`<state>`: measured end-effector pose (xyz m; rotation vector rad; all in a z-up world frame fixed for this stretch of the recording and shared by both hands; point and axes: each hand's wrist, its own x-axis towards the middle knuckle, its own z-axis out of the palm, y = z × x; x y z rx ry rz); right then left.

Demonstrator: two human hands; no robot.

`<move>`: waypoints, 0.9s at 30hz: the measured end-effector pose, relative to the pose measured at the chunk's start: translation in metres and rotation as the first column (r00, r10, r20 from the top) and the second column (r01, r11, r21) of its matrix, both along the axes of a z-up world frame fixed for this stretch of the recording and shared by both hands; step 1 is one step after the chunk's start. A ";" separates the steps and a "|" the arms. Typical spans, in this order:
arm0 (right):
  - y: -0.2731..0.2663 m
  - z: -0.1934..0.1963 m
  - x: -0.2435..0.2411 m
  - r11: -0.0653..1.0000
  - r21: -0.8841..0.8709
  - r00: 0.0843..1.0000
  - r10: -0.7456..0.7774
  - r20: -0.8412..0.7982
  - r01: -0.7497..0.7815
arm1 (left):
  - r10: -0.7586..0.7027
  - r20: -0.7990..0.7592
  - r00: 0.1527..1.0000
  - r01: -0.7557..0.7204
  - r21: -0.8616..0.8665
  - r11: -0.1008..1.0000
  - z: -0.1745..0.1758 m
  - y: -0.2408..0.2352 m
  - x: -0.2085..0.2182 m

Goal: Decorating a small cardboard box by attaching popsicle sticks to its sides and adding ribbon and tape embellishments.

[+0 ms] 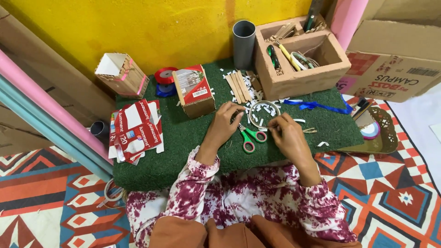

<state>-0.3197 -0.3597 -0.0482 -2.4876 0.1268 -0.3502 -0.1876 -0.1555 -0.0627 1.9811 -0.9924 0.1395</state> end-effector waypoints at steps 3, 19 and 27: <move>-0.005 -0.007 0.006 0.990 -0.138 0.999 0.037 0.016 -0.034 | -0.046 -0.026 0.999 0.047 0.013 0.999 -0.012 -0.001 0.003; 0.019 0.032 0.018 0.989 0.095 0.990 0.102 0.096 -0.111 | -0.104 0.097 0.990 0.124 -0.228 0.966 -0.029 -0.012 0.008; 0.016 0.026 0.018 0.909 0.403 0.985 0.038 0.171 -0.105 | -0.042 0.081 0.996 0.066 -0.325 0.943 -0.039 -0.016 0.014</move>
